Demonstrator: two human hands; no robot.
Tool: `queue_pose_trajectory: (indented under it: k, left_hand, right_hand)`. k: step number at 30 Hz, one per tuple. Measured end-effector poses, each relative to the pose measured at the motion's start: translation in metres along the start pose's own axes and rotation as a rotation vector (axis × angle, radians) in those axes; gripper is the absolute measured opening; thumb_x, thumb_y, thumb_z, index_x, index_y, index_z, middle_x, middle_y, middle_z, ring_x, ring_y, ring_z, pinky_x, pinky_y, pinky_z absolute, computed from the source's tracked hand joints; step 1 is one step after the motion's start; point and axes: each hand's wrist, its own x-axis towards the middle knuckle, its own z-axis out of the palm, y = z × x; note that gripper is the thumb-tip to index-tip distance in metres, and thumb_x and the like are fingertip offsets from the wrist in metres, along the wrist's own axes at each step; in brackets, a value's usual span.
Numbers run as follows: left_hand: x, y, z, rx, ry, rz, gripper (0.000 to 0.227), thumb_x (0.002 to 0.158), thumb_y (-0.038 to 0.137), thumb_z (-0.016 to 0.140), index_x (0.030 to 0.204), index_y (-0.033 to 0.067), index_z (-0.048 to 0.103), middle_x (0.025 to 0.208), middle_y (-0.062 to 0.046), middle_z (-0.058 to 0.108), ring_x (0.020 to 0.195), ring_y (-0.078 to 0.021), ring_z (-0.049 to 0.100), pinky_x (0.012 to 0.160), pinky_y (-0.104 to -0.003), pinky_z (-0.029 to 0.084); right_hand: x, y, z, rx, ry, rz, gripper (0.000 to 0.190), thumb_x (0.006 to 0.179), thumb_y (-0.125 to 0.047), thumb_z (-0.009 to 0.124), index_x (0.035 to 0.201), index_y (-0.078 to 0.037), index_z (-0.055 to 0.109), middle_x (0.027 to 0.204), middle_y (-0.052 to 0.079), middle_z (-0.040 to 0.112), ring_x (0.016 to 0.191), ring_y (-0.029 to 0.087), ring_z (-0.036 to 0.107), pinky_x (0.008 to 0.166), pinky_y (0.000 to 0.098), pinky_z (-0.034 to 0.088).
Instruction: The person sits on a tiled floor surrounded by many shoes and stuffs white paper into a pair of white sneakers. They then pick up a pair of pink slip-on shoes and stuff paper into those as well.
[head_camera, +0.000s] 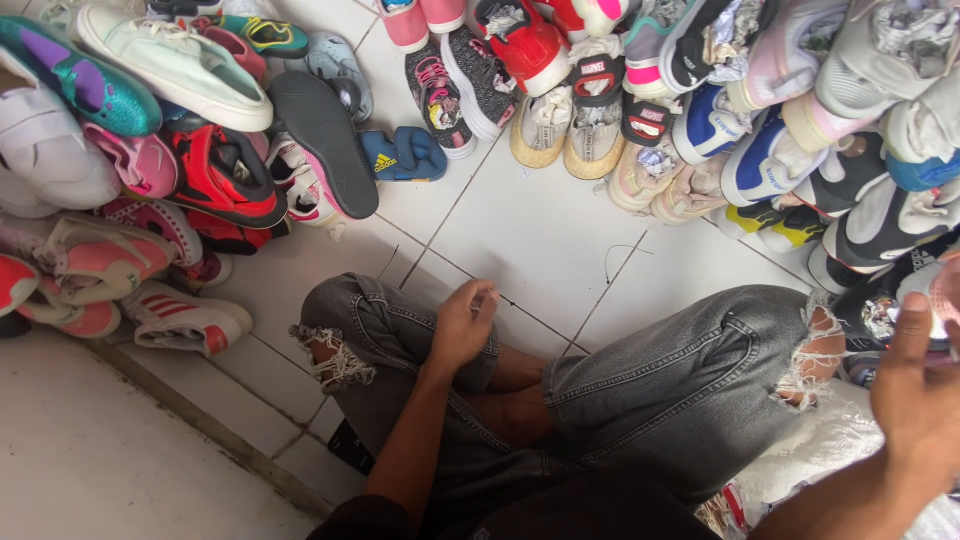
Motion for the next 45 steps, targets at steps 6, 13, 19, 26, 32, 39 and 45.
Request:
queue_pose_trajectory:
  k: [6, 13, 19, 26, 32, 39, 45]
  left_hand:
    - [0.041, 0.002, -0.061, 0.022, 0.272, 0.064, 0.025, 0.098, 0.014, 0.063, 0.118, -0.0001, 0.071, 0.1, -0.028, 0.073, 0.095, -0.0441, 0.072, 0.078, -0.049, 0.06]
    - [0.045, -0.001, -0.098, -0.074, 0.488, 0.068, 0.016, 0.101, 0.014, 0.062, 0.108, 0.0063, 0.074, 0.082, -0.015, 0.074, 0.077, -0.0275, 0.072, 0.07, -0.041, 0.059]
    - [0.042, 0.0, -0.098, -0.165, 0.458, 0.037, 0.016, 0.102, 0.015, 0.061, 0.107, 0.0105, 0.075, 0.084, -0.013, 0.077, 0.079, -0.022, 0.076, 0.069, -0.036, 0.06]
    - [0.053, -0.013, -0.088, -0.084, 0.369, 0.047, 0.017, 0.102, 0.02, 0.062, 0.106, 0.0106, 0.076, 0.082, -0.012, 0.075, 0.075, -0.0262, 0.074, 0.062, -0.037, 0.059]
    - [0.077, 0.01, -0.123, -0.056, 0.461, 0.122, 0.021, 0.104, 0.016, 0.059, 0.114, 0.0064, 0.074, 0.094, -0.02, 0.075, 0.084, -0.034, 0.075, 0.073, -0.043, 0.061]
    - [0.125, -0.037, -0.136, 0.174, 0.649, -0.082, 0.022, 0.103, 0.021, 0.06, 0.119, 0.0076, 0.067, 0.109, -0.019, 0.066, 0.099, -0.0384, 0.071, 0.083, -0.048, 0.06]
    - [0.13, -0.042, -0.134, 0.151, 0.672, -0.282, 0.077, 0.095, 0.019, 0.076, 0.153, -0.0013, 0.029, 0.134, -0.039, 0.047, 0.127, -0.0579, 0.053, 0.107, -0.063, 0.045]
  right_hand:
    - [0.003, -0.04, 0.074, 0.225, 0.096, -0.641, 0.011, 0.117, 0.008, 0.07, 0.124, 0.005, 0.077, 0.119, 0.024, 0.071, 0.11, 0.048, 0.066, 0.103, 0.0523, 0.05]
    - [-0.071, -0.099, 0.215, 0.443, -0.515, -0.517, 0.019, 0.097, -0.003, 0.066, 0.115, -0.003, 0.071, 0.101, 0.017, 0.071, 0.09, 0.039, 0.073, 0.075, 0.0437, 0.061]
    - [-0.143, -0.108, 0.276, 0.145, -0.963, -0.648, 0.04, 0.093, -0.026, 0.071, 0.126, -0.007, 0.06, 0.113, 0.017, 0.061, 0.102, 0.046, 0.068, 0.083, 0.0541, 0.059]
    - [-0.137, -0.107, 0.283, 0.151, -1.085, -0.426, 0.054, 0.095, -0.05, 0.071, 0.128, -0.01, 0.056, 0.114, 0.016, 0.056, 0.109, 0.047, 0.065, 0.09, 0.0552, 0.056]
    - [-0.131, -0.117, 0.277, 0.123, -1.144, -0.361, 0.056, 0.094, -0.054, 0.07, 0.128, -0.012, 0.056, 0.115, 0.016, 0.056, 0.11, 0.048, 0.065, 0.091, 0.0567, 0.056]
    - [-0.123, -0.125, 0.279, 0.077, -1.242, -0.28, 0.059, 0.093, -0.058, 0.069, 0.13, -0.014, 0.056, 0.118, 0.015, 0.055, 0.114, 0.049, 0.064, 0.093, 0.0558, 0.055]
    - [-0.119, -0.133, 0.279, 0.072, -1.286, -0.206, 0.062, 0.09, -0.058, 0.071, 0.13, -0.013, 0.056, 0.12, 0.017, 0.056, 0.114, 0.049, 0.064, 0.094, 0.0561, 0.054]
